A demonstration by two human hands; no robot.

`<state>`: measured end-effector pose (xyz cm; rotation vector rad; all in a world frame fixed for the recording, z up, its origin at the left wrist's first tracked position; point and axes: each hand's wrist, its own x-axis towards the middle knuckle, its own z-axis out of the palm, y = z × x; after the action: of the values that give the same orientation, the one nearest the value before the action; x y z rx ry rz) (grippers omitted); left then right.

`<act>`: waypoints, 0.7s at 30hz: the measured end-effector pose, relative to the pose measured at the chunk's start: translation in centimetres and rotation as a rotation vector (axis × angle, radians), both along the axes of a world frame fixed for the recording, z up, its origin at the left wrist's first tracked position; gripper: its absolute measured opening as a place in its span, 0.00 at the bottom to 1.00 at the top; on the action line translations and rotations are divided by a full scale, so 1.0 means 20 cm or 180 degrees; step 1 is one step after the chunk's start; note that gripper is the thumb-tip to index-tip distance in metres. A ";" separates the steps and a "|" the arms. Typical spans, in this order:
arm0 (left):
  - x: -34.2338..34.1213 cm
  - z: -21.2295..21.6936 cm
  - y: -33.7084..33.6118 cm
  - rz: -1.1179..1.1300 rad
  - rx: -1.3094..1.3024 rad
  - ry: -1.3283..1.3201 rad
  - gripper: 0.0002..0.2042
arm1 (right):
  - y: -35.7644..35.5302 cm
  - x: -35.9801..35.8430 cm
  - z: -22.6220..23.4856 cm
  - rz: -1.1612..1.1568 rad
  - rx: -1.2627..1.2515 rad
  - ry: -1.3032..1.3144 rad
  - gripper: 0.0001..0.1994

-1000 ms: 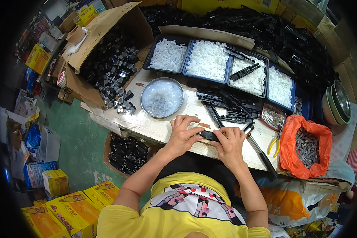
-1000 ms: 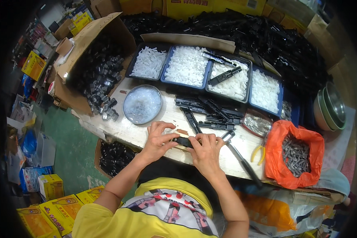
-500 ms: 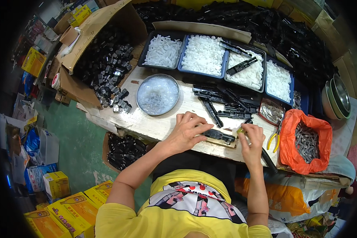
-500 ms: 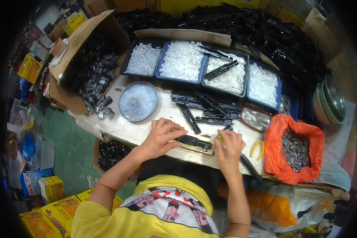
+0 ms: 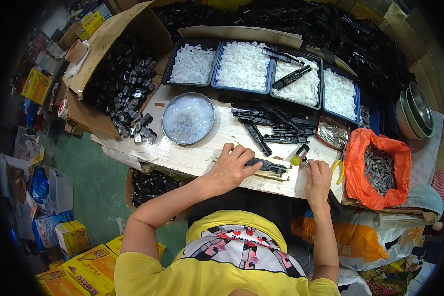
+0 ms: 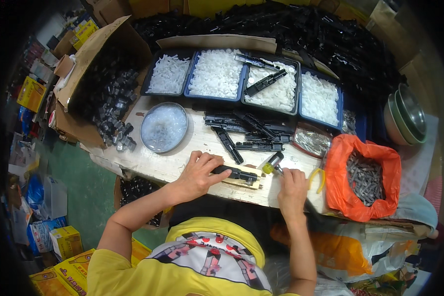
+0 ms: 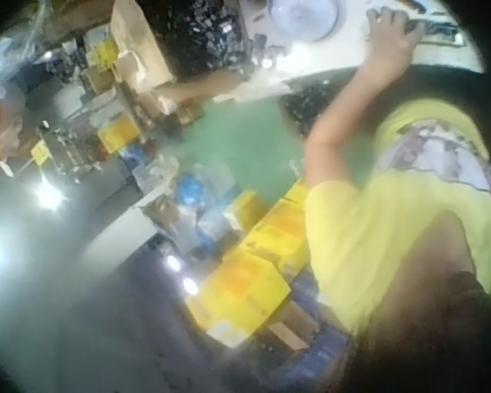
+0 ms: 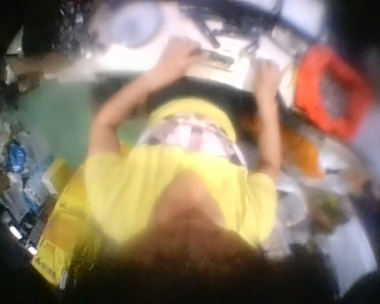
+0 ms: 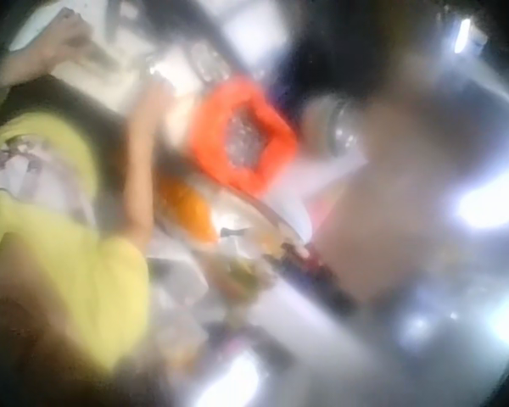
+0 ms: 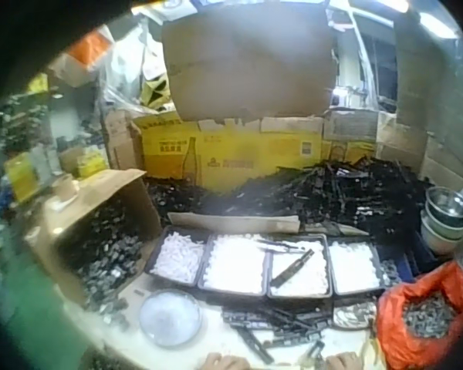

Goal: The person assembles small metal lock bodies by hand. They pick up a lock body, insert a white plastic component, and use a hammer to tap the assembly into place on a wooden jig. The person then removes the finished unit and places it into a cardboard box. This process is repeated continuously throughout the video.

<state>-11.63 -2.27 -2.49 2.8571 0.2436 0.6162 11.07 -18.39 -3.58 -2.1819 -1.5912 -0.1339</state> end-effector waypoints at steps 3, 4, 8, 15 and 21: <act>-0.02 0.04 0.00 0.0000 0.0096 0.0331 0.21 | -0.01 -0.12 0.17 0.0220 0.0387 0.1073 0.10; -0.01 0.06 0.01 -0.0041 0.0121 0.0455 0.21 | -0.02 -0.14 0.23 0.0342 0.0349 0.0998 0.09; -0.01 0.09 0.02 -0.0156 0.0220 0.0834 0.22 | 0.00 -0.20 0.32 0.0530 -0.0175 0.0483 0.10; 0.01 0.12 0.03 -0.0287 0.0356 0.0936 0.21 | 0.04 -0.30 0.26 0.0474 -0.0470 -0.0115 0.08; 0.00 0.11 0.02 -0.0217 0.0387 0.0790 0.20 | 0.05 -0.30 0.38 0.0562 -0.0071 0.0028 0.09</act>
<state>-11.64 -1.78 -0.23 3.0434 0.1501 0.2709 5.00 -17.45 3.99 -2.0433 -1.7787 -0.0533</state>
